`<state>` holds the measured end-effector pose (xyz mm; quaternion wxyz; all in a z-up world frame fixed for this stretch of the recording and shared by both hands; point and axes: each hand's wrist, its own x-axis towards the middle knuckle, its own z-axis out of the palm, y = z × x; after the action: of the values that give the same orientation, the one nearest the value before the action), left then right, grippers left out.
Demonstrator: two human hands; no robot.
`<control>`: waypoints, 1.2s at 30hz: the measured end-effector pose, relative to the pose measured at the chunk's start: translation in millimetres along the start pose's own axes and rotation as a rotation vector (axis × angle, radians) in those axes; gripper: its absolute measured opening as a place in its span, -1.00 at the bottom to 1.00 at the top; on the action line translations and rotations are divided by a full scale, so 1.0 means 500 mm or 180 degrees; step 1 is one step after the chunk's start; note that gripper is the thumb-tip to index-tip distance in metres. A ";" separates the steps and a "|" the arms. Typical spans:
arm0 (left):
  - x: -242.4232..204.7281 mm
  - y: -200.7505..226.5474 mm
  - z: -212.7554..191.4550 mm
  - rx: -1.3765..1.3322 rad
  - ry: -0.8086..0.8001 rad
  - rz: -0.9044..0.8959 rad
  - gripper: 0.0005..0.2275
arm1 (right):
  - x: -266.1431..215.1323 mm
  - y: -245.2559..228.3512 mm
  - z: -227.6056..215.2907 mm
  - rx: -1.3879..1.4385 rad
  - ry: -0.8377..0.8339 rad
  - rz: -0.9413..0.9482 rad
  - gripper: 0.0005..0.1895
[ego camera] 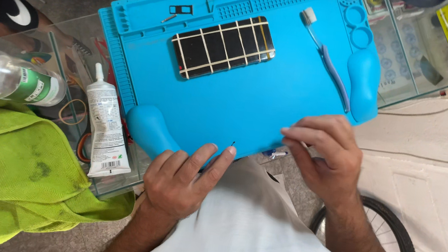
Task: The person cleans a blue workstation mat using a toothbrush and a tube of white paste. They scrub the surface of the mat and the edges, then place a metal grid on the mat and continue to clean around it.
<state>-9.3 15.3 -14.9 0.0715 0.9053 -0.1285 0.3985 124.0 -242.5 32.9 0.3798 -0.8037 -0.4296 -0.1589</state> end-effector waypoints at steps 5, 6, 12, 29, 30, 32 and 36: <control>0.033 -0.013 -0.025 -0.0572 0.0062 0.0356 -0.82 | -0.033 -0.050 0.035 0.1108 -0.0417 0.0562 -0.77; 0.032 -0.013 -0.026 -0.0648 0.0095 0.0428 -0.81 | -0.036 -0.058 0.038 0.1328 -0.0544 0.0550 -0.72; 0.059 0.008 -0.027 -0.1117 -0.0010 0.0970 -0.90 | -0.080 -0.074 0.039 0.1715 -0.0497 0.0679 -0.83; -0.341 0.187 0.249 -0.1358 -0.2464 -0.1320 -0.77 | -0.436 0.210 -0.233 0.0551 0.0877 0.1829 -0.63; -0.407 0.191 0.283 -0.1087 -0.3558 -0.2198 -0.69 | -0.447 0.212 -0.263 0.0476 0.1101 0.2206 -0.54; -0.512 0.210 0.302 -0.0867 -0.4515 -0.2595 -0.61 | -0.489 0.248 -0.315 0.0344 0.1120 0.2081 -0.50; -0.761 0.273 0.306 -0.0670 -0.6059 -0.3108 -0.64 | -0.531 0.300 -0.441 0.0863 0.0819 0.1515 -0.50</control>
<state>-188.5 -83.9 -395.4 0.1711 0.7863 0.2106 -0.5551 107.3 -609.7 -46.8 0.5615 -0.7970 -0.1948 -0.1072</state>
